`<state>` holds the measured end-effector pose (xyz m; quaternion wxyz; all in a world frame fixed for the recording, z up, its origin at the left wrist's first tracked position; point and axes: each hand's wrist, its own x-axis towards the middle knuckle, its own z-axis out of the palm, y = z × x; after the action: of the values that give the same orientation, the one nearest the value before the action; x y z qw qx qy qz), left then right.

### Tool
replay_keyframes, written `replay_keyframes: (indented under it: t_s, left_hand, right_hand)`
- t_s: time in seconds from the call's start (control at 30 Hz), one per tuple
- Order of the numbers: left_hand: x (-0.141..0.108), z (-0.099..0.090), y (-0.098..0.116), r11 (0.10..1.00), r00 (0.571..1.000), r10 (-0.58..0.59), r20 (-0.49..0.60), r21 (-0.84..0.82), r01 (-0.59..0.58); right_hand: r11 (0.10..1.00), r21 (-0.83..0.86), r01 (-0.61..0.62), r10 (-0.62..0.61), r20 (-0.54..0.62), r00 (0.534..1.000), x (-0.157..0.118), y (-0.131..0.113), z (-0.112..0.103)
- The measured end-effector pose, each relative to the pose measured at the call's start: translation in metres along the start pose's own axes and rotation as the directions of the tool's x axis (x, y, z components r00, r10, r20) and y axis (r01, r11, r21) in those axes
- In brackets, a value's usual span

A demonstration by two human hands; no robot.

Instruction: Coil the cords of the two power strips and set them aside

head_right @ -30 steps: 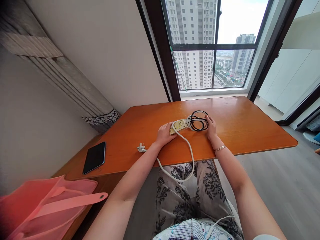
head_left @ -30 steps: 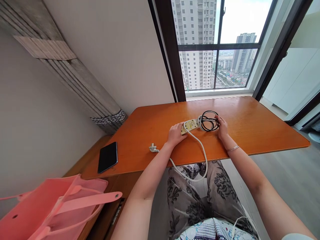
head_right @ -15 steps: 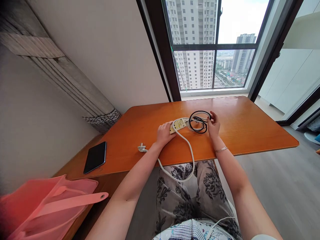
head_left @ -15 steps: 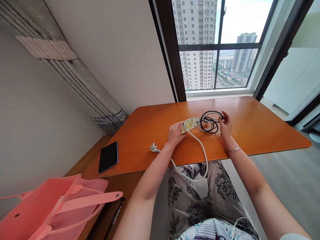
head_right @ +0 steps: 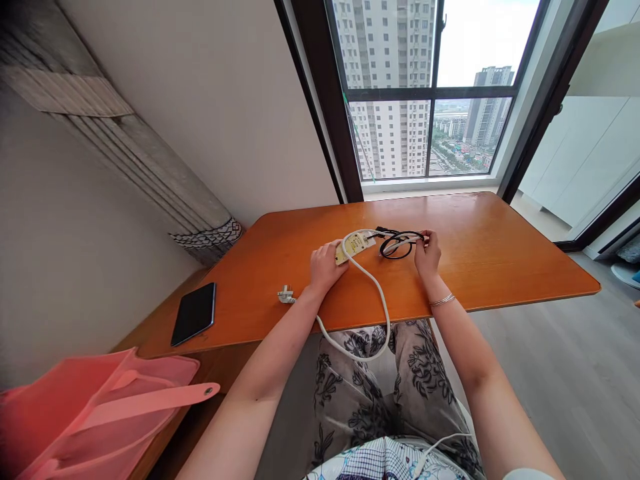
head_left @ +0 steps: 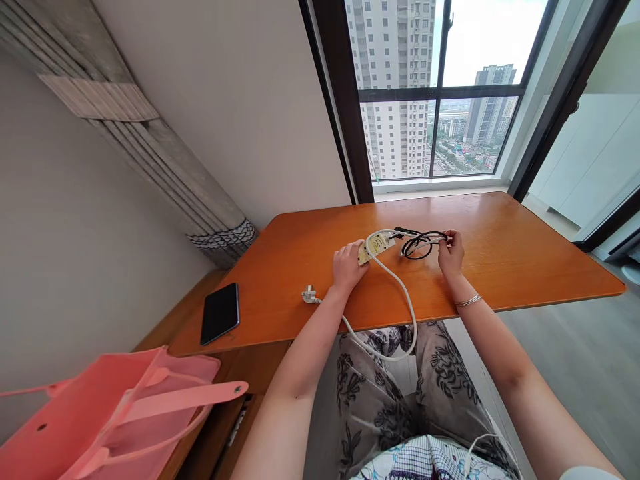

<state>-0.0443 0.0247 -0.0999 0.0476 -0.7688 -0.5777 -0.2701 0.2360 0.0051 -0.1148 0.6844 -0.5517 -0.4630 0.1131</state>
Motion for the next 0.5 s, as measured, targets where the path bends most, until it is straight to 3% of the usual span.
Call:
replay_keyframes:
  t_s: [0.17, 0.33, 0.5]
  left_hand:
    - [0.001, 0.001, -0.003, 0.999, 0.999, -0.035, -0.021, -0.011, 0.035]
    - [0.002, 0.0, -0.006, 0.995, 0.994, -0.097, -0.039, -0.017, 0.097]
    - [0.003, 0.0, -0.011, 0.982, 0.979, -0.188, -0.078, -0.016, 0.187]
  right_hand:
    - [0.974, 0.224, -0.033, 0.037, -0.012, 0.999, 0.002, 0.002, 0.001]
    - [0.872, 0.46, -0.165, 0.187, -0.003, 0.982, 0.012, 0.011, 0.002]
    - [0.813, 0.546, -0.203, 0.248, -0.011, 0.969, 0.019, 0.016, 0.0]
